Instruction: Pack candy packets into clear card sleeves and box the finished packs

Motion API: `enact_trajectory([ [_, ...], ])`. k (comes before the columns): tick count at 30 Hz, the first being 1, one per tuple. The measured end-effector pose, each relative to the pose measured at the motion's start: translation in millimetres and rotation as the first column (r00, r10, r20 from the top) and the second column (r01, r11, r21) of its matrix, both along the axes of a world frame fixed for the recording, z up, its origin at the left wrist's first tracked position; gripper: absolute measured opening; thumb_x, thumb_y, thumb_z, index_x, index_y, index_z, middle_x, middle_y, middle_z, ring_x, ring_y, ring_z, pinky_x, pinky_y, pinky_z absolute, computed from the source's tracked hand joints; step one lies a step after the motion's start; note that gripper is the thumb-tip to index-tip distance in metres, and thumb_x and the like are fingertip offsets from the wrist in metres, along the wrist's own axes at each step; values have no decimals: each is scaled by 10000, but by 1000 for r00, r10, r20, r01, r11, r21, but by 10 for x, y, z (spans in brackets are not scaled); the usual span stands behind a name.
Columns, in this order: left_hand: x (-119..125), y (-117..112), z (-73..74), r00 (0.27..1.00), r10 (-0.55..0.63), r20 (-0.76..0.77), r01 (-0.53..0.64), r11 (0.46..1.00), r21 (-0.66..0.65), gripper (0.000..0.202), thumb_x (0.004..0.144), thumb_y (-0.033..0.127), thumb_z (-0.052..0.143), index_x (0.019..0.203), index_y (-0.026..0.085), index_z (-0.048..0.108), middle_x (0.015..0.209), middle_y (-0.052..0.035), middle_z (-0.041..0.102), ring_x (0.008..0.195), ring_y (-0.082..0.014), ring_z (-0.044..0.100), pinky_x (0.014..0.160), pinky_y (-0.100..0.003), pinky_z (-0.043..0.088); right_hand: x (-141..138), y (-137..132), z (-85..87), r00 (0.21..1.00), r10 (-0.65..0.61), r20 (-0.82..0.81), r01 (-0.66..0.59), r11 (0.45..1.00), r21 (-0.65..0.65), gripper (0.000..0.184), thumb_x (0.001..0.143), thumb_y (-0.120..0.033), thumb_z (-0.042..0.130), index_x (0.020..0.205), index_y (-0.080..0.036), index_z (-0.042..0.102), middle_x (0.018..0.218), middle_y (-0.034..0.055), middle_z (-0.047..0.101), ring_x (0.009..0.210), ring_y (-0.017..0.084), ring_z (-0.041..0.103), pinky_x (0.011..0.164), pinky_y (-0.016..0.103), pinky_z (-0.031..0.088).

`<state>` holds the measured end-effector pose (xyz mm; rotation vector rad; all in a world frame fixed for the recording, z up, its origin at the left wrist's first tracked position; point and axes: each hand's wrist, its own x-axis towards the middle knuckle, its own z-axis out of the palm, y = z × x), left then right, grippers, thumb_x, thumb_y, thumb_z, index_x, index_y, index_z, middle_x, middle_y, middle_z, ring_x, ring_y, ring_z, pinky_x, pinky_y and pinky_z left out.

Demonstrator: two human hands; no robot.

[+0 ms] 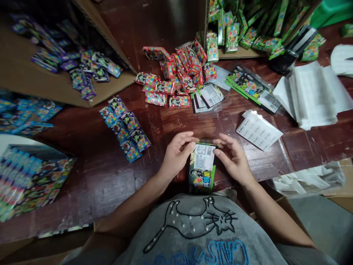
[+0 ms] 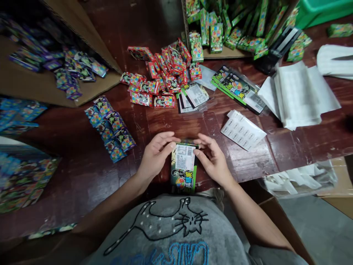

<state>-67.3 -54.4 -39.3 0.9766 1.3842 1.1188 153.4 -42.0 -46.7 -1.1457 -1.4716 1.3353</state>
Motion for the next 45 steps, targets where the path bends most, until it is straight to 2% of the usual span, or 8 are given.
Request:
enact_trajectory([
  [6, -145, 41, 111, 958, -250, -137, 254, 967, 9, 224, 963, 391, 700, 1076, 218, 788, 1131, -68, 818, 1033, -205, 760, 950, -377, 600, 130, 126, 188, 981, 151, 125, -153, 988, 7, 154, 973, -376, 734, 1081, -286, 796, 1149, 55, 789, 1093, 214, 741, 1016, 432, 614],
  [12, -100, 118, 260, 959, -257, -117, 258, 966, -7, 119, 887, 292, 749, 942, 190, 777, 940, -49, 814, 837, -165, 748, 780, -306, 593, 52, 253, 319, 993, 107, 49, -92, 966, -242, 275, 850, -480, 846, 903, -227, 752, 872, 27, 788, 766, 178, 721, 724, 331, 635],
  [17, -94, 202, 337, 946, -307, -101, 306, 952, -31, 119, 909, 300, 738, 913, 196, 795, 926, -50, 821, 821, -164, 751, 794, -321, 594, 102, 334, 367, 988, 151, 18, -135, 927, -349, 266, 849, -480, 848, 844, -227, 769, 832, 14, 792, 734, 156, 709, 728, 300, 611],
  [25, 13, 282, 161, 903, -426, -46, 429, 901, 61, 113, 870, 291, 821, 934, 203, 791, 1024, -71, 829, 921, -184, 780, 864, -347, 620, 508, 327, 426, 926, 297, 235, -312, 950, 31, 153, 993, -380, 705, 1014, -272, 812, 1121, 67, 803, 1041, 228, 763, 916, 395, 633],
  [30, 385, 567, 33, 810, -583, -56, 586, 807, 71, 98, 886, 273, 794, 895, 176, 779, 964, -84, 820, 882, -185, 777, 839, -336, 615, 997, 819, 333, 713, -234, 661, -89, 905, 416, 391, 1005, -416, 654, 1336, -220, 725, 1259, 174, 698, 1184, 348, 675, 1044, 546, 560],
  [33, 625, 750, 9, 724, -668, -173, 688, 717, 113, 62, 899, 240, 774, 892, 178, 780, 1213, -131, 794, 1101, -225, 766, 970, -385, 598, 1200, 1143, 165, 582, -277, 764, -118, 901, 417, 479, 1020, -423, 603, 1426, -176, 660, 1269, 201, 668, 1176, 368, 649, 1020, 554, 555],
  [37, 856, 938, -11, 607, -738, -294, 787, 610, 91, 37, 901, 215, 771, 876, 188, 769, 1703, -140, 424, 1458, -287, 582, 1108, -422, 532, 1277, 1319, -26, 629, -157, 761, -233, 896, 378, 333, 1063, -359, 524, 1283, -187, 705, 1126, 147, 699, 1058, 295, 662, 948, 458, 567],
  [45, 1047, 1071, -84, 542, -783, -304, 820, 573, -13, 43, 917, 167, 724, 881, 183, 743, 1594, -160, 567, 1510, -324, 524, 1038, -420, 574, 1279, 1216, -17, 634, -67, 771, -363, 854, 373, 232, 1078, -322, 496, 1005, -226, 694, 967, 98, 692, 922, 267, 592, 848, 422, 473],
])
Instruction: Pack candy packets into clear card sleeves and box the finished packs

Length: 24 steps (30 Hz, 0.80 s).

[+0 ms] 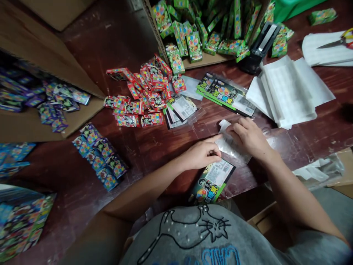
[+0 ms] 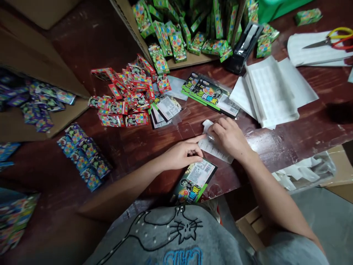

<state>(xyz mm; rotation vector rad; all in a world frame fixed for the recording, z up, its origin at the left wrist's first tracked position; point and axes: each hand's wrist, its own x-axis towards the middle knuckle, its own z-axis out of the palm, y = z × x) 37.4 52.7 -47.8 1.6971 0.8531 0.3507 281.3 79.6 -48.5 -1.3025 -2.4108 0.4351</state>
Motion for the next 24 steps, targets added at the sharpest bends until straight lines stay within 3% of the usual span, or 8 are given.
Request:
enact_trajectory([
  [3, -9, 3, 7, 1000, 8, 28, -8, 1000, 15, 68, 921, 156, 703, 872, 188, 739, 1432, -149, 697, 1520, -323, 507, 1027, -422, 581, 19, -104, 217, 988, 93, -127, -101, 993, -60, 199, 1083, -342, 511, 994, -251, 663, 965, 68, 693, 909, 244, 586, 861, 419, 444],
  [6, -89, -47, 34, 997, 69, 44, -70, 997, 13, 46, 914, 185, 709, 880, 186, 739, 1449, -152, 670, 1400, -301, 613, 968, -398, 594, 59, -241, 451, 908, 9, -418, -123, 961, -246, 120, 1063, -342, 573, 1007, -263, 644, 940, 32, 666, 882, 205, 602, 844, 376, 463],
  [8, -168, -109, 60, 987, 143, 69, -140, 989, -42, 45, 905, 222, 715, 912, 178, 726, 1352, -147, 703, 1177, -241, 717, 899, -362, 596, 56, -335, 552, 837, -131, -532, -149, 880, -451, 113, 1048, -360, 613, 1003, -261, 646, 895, 11, 637, 817, 174, 592, 770, 326, 473],
  [10, -242, -178, 90, 976, 193, 105, -178, 974, -137, 99, 898, 251, 710, 958, 173, 696, 1111, -98, 748, 934, -169, 722, 811, -311, 579, 2, -420, 588, 799, -242, -550, -210, 746, -632, 171, 1039, -394, 634, 958, -245, 653, 852, 0, 612, 768, 151, 567, 721, 294, 471],
  [12, -294, -235, 120, 971, 205, 126, -177, 963, -203, 130, 893, 256, 692, 989, 173, 664, 930, -39, 718, 800, -129, 664, 730, -268, 541, -97, -489, 569, 784, -295, -546, -277, 621, -733, 204, 1022, -410, 661, 935, -227, 651, 852, 0, 604, 779, 142, 565, 735, 283, 486],
  [14, -322, -276, 149, 969, 207, 136, -176, 961, -213, 136, 884, 253, 683, 990, 176, 648, 886, -17, 684, 762, -115, 621, 692, -251, 509, -211, -539, 519, 764, -324, -558, -324, 556, -765, 187, 996, -398, 702, 1005, -222, 639, 889, -1, 601, 811, 139, 573, 762, 281, 504],
  [19, -337, -336, 211, 960, 223, 170, -193, 965, -178, 124, 885, 245, 673, 986, 174, 654, 915, -23, 678, 796, -121, 618, 721, -263, 509, -360, -591, 420, 752, -302, -586, -344, 579, -739, 321, 973, -344, 732, 1206, -242, 536, 908, -13, 588, 812, 135, 573, 749, 275, 515],
  [24, -342, -368, 207, 956, 246, 158, -215, 958, -192, 140, 884, 259, 688, 989, 172, 658, 892, -25, 684, 769, -123, 623, 716, -270, 520, -289, -622, 544, 761, -343, -551, -194, 689, -698, 223, 962, -375, 756, 1093, -251, 625, 899, -8, 618, 814, 137, 580, 756, 275, 491],
])
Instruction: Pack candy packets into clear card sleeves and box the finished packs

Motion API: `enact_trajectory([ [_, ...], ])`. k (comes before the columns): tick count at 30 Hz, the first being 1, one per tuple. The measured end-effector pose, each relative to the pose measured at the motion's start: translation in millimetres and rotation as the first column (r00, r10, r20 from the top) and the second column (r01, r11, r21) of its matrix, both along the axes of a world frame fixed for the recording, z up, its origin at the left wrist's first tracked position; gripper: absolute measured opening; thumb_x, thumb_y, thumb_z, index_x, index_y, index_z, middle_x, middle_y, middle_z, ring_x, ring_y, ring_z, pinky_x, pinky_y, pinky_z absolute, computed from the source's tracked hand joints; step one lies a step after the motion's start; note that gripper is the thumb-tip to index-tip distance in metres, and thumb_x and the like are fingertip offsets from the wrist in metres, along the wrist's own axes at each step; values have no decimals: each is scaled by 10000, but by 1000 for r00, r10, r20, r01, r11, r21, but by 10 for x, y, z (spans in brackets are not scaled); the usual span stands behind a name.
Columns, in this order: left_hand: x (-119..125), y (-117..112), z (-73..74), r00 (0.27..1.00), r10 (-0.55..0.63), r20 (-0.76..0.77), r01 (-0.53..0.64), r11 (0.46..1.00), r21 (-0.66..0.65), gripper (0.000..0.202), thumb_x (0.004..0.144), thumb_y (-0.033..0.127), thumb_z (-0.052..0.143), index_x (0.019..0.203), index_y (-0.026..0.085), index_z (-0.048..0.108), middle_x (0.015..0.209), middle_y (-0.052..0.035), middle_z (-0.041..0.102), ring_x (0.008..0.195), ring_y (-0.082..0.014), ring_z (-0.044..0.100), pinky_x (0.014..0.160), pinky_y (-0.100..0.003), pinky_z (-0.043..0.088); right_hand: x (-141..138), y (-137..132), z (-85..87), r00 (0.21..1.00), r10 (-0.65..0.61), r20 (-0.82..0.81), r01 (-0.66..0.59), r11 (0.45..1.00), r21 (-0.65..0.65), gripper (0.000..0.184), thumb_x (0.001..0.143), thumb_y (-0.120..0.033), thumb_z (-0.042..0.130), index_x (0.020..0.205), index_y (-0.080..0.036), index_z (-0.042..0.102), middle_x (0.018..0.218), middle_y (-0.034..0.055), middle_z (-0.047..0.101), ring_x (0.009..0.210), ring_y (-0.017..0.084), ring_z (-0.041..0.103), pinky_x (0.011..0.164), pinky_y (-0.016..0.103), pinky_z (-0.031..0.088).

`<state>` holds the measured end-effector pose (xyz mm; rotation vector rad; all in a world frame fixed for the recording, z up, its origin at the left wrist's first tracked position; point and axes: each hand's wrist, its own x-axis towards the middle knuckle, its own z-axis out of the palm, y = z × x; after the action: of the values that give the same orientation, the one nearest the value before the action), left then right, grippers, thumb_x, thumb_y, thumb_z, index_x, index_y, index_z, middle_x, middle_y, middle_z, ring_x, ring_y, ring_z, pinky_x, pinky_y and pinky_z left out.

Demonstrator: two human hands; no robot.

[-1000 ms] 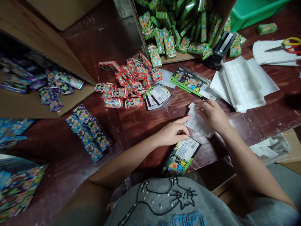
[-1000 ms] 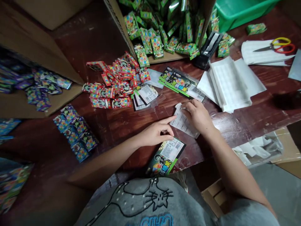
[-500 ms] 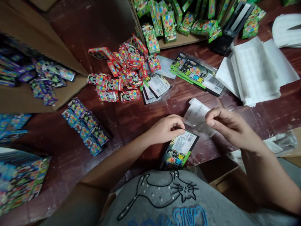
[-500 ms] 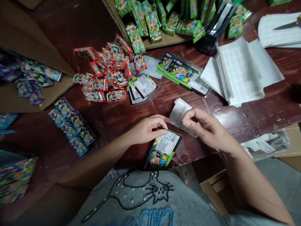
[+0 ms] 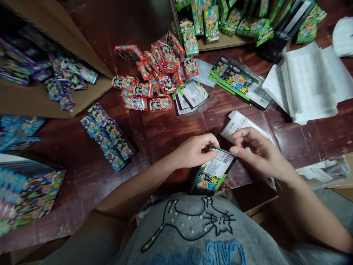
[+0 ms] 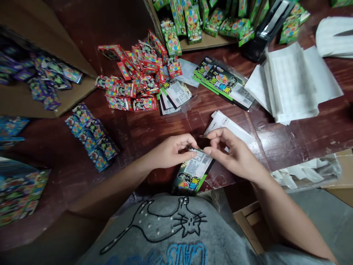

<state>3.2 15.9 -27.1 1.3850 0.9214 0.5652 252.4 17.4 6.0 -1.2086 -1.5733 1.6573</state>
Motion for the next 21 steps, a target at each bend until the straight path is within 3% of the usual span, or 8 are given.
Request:
enact_trajectory([
  [4, 5, 0, -40, 1000, 8, 3, -7, 1000, -11, 136, 875, 254, 698, 978, 174, 658, 882, -24, 689, 795, -134, 638, 726, -272, 532, 27, -38, 82, 994, 29, 103, -23, 998, -56, 288, 984, -495, 696, 898, -220, 692, 829, 24, 666, 759, 154, 582, 689, 289, 477],
  [8, 20, -5, -44, 1000, 1, 8, -1, 1000, -19, 131, 887, 254, 685, 986, 171, 666, 882, -25, 690, 785, -128, 639, 736, -274, 538, -26, -79, -24, 972, 80, 220, -73, 997, -40, 356, 964, -564, 676, 896, -215, 689, 793, 27, 667, 703, 156, 564, 636, 298, 464],
  [12, 21, -14, -17, 1000, 14, 8, -14, 1000, -18, 135, 889, 256, 688, 993, 171, 670, 902, -35, 703, 804, -135, 653, 753, -284, 546, -64, -134, -107, 925, -48, 377, -25, 982, 186, 298, 939, -490, 725, 1066, -233, 642, 775, -3, 631, 657, 160, 545, 605, 310, 438],
  [16, 8, -33, 6, 1000, 18, 15, -18, 999, -27, 128, 896, 259, 684, 991, 174, 672, 922, -43, 714, 820, -142, 666, 760, -289, 555, -94, -222, -71, 886, -109, 451, -121, 884, 452, 123, 998, -345, 685, 1078, -252, 679, 853, 35, 675, 771, 202, 615, 729, 371, 460],
  [21, -17, -122, 97, 997, 23, -73, -23, 1000, 4, 137, 922, 258, 684, 1035, 181, 680, 927, -44, 729, 820, -153, 675, 759, -300, 562, -161, -334, 0, 812, -83, 578, -264, 831, 490, 211, 1066, -330, 583, 1138, -275, 773, 882, 55, 675, 853, 231, 649, 776, 406, 425],
])
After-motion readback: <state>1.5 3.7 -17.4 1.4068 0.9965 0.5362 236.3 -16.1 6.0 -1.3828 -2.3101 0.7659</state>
